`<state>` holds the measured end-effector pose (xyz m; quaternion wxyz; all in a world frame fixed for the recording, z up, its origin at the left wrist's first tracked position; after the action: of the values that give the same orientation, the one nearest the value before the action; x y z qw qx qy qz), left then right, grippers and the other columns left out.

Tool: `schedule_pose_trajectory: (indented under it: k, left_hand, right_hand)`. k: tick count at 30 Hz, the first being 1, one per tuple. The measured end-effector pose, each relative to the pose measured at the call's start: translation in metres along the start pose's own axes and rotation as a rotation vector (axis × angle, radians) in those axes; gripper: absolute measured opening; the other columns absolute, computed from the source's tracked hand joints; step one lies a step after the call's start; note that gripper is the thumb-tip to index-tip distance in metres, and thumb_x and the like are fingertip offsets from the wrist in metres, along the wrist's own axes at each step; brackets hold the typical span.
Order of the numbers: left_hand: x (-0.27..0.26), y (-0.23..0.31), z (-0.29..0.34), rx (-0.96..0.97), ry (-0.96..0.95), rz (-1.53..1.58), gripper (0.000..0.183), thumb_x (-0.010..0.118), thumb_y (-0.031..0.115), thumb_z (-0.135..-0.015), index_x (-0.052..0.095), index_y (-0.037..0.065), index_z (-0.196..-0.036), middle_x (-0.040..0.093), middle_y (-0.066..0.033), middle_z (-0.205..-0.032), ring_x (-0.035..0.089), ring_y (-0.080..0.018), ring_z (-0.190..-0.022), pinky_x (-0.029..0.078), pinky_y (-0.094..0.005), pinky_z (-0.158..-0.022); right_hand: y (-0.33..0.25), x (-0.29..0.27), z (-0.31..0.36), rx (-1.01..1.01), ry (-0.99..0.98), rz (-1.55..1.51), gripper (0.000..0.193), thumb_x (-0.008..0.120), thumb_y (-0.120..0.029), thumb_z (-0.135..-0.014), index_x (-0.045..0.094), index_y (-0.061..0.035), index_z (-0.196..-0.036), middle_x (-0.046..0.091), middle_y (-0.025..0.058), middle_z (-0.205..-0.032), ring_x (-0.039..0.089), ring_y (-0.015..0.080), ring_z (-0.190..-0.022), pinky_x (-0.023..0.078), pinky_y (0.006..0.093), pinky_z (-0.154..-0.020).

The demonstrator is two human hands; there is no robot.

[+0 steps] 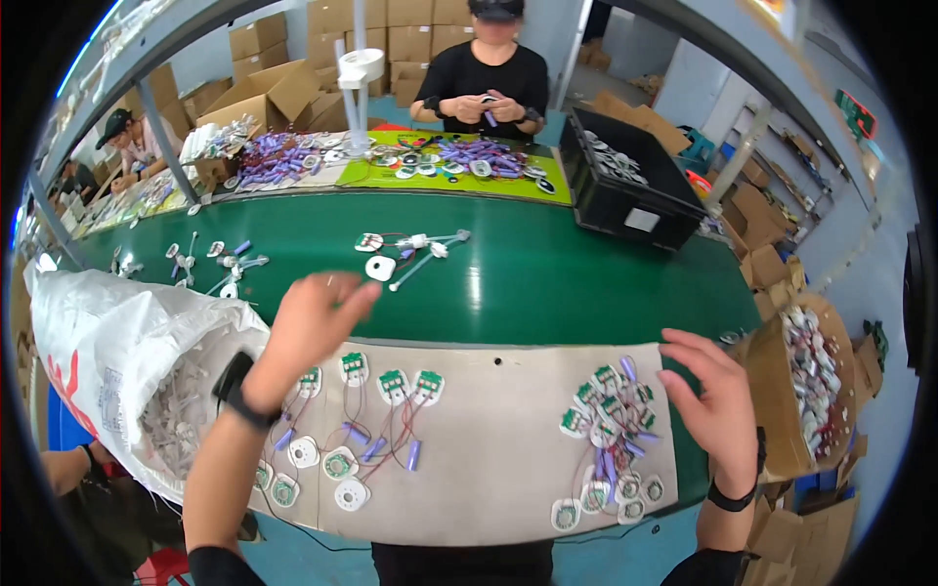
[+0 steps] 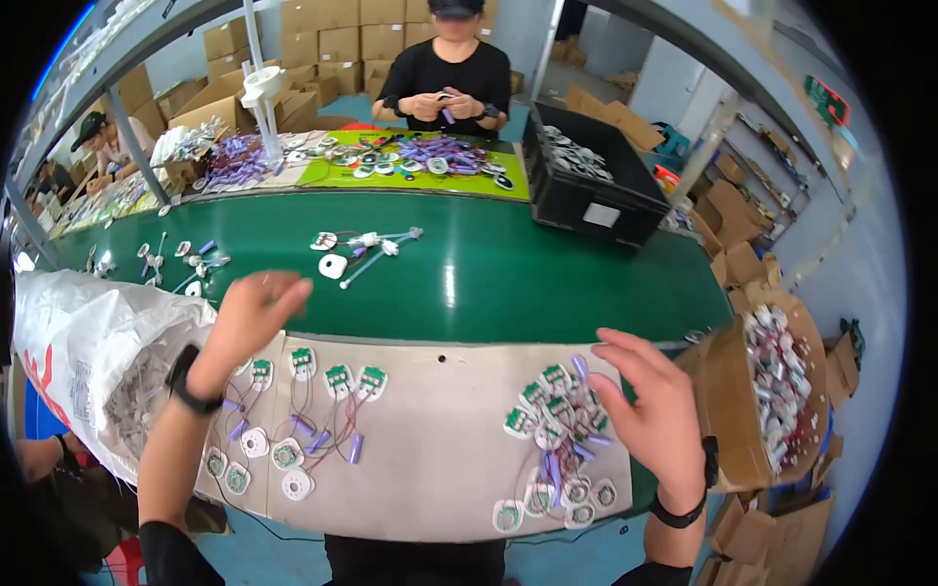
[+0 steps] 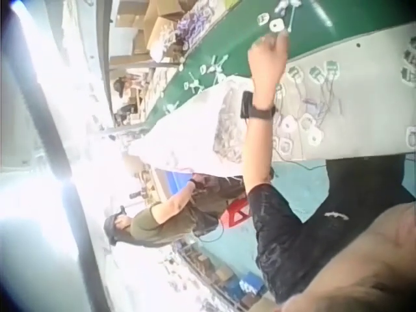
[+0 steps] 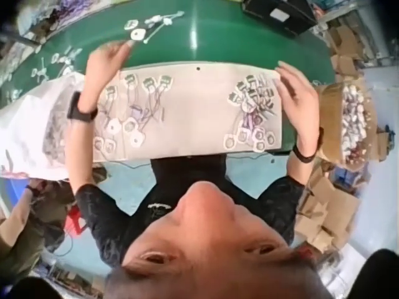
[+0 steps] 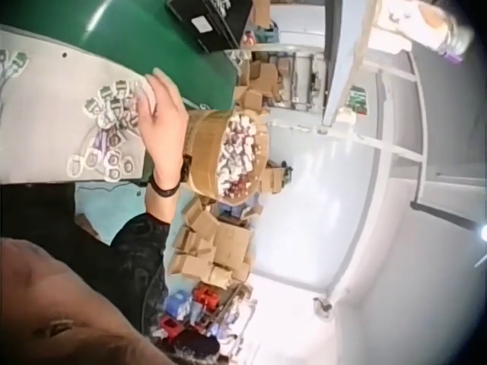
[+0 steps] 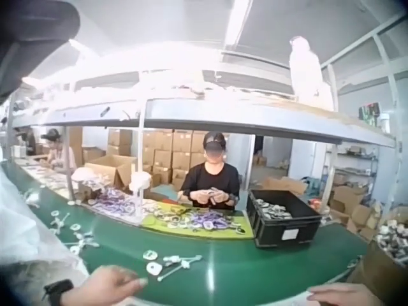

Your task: The person picks up a motor and a plastic tube assembly, fits them together, and places the unit on the table. They then pick up a circuit board and connect the motor's wires to it before setting the assembly aside.

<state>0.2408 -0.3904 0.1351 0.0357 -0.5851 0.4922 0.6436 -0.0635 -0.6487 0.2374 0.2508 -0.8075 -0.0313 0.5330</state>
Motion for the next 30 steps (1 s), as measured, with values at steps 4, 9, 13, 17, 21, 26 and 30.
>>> schedule_pose_trajectory:
  k: [4, 9, 13, 17, 21, 26, 30]
  left_hand:
    - [-0.051, 0.064, 0.160, 0.142, 0.206, -0.070, 0.018, 0.057, 0.003, -0.090, 0.066, -0.006, -0.079, 0.065, -0.0251, -0.121, 0.059, -0.0443, -0.114, 0.045, -0.0479, -0.099]
    - [0.030, 0.089, 0.249, 0.194, 0.114, -0.121, 0.044, 0.067, 0.015, -0.092, 0.057, 0.000, -0.132, 0.038, -0.0322, -0.148, 0.041, -0.0504, -0.134, 0.030, -0.0597, -0.111]
    - [0.084, 0.067, 0.291, 0.124, 0.224, -0.126, 0.046, 0.067, 0.012, -0.090, 0.055, 0.003, -0.134, 0.035, -0.0311, -0.150, 0.034, -0.0515, -0.138, 0.030, -0.0595, -0.112]
    - [0.124, 0.052, 0.277, 0.120, 0.316, -0.206, 0.052, 0.069, 0.018, -0.089, 0.053, 0.003, -0.136, 0.034, -0.0323, -0.149, 0.028, -0.0565, -0.138, 0.025, -0.0642, -0.112]
    - [0.139, 0.042, 0.267, 0.047, 0.312, -0.274, 0.056, 0.070, 0.024, -0.086, 0.055, 0.004, -0.136, 0.034, -0.0331, -0.149, 0.027, -0.0576, -0.137, 0.020, -0.0684, -0.112]
    - [0.128, 0.037, 0.268, 0.022, 0.399, -0.247, 0.055, 0.072, 0.027, -0.084, 0.058, 0.007, -0.134, 0.036, -0.0329, -0.148, 0.026, -0.0582, -0.137, 0.016, -0.0714, -0.111]
    - [0.118, 0.033, 0.277, -0.058, 0.405, -0.387, 0.051, 0.071, 0.025, -0.087, 0.060, 0.007, -0.133, 0.039, -0.0295, -0.148, 0.032, -0.0541, -0.136, 0.022, -0.0646, -0.113]
  right_hand:
    - [-0.015, -0.074, 0.043, -0.061, 0.173, 0.188, 0.024, 0.068, -0.006, -0.087, 0.068, 0.0008, -0.111, 0.070, 0.0145, -0.111, 0.067, 0.0248, -0.100, 0.051, 0.0318, -0.089]
    - [0.105, -0.223, 0.113, 0.400, 0.482, 0.331, 0.024, 0.064, -0.011, -0.092, 0.068, 0.0019, -0.112, 0.072, 0.0121, -0.098, 0.066, 0.0185, -0.087, 0.052, 0.0310, -0.080]
    - [0.176, -0.236, 0.118, 0.458, 0.221, 0.369, 0.029, 0.067, -0.014, -0.089, 0.068, -0.0009, -0.115, 0.072, 0.0133, -0.100, 0.067, 0.0207, -0.089, 0.052, 0.0328, -0.080]
    - [0.209, -0.234, 0.110, 0.421, 0.202, 0.400, 0.032, 0.067, -0.013, -0.087, 0.067, -0.0017, -0.117, 0.072, 0.0172, -0.106, 0.068, 0.0285, -0.095, 0.053, 0.0368, -0.083]
    - [0.253, -0.242, 0.093, 0.491, 0.132, 0.571, 0.033, 0.064, -0.015, -0.083, 0.070, -0.0031, -0.113, 0.070, 0.0208, -0.105, 0.067, 0.0365, -0.101, 0.052, 0.0417, -0.086]
    - [0.271, -0.267, 0.102, 0.712, 0.061, 0.730, 0.034, 0.054, -0.001, -0.074, 0.071, -0.0032, -0.103, 0.068, 0.0244, -0.097, 0.065, 0.0411, -0.094, 0.052, 0.0443, -0.082]
    - [0.286, -0.225, 0.099, 0.416, -0.137, 0.637, 0.047, 0.054, 0.002, -0.068, 0.072, -0.0104, -0.110, 0.066, 0.0245, -0.106, 0.063, 0.0399, -0.101, 0.051, 0.0444, -0.089]
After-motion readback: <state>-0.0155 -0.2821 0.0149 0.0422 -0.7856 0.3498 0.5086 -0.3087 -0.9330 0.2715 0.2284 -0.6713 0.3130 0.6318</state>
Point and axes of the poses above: each hand's wrist, its own z-axis away from the middle knuckle, its own x-axis out of the palm, y = z × x, the point moved 10 cm from there along -z, towards the middle knuckle
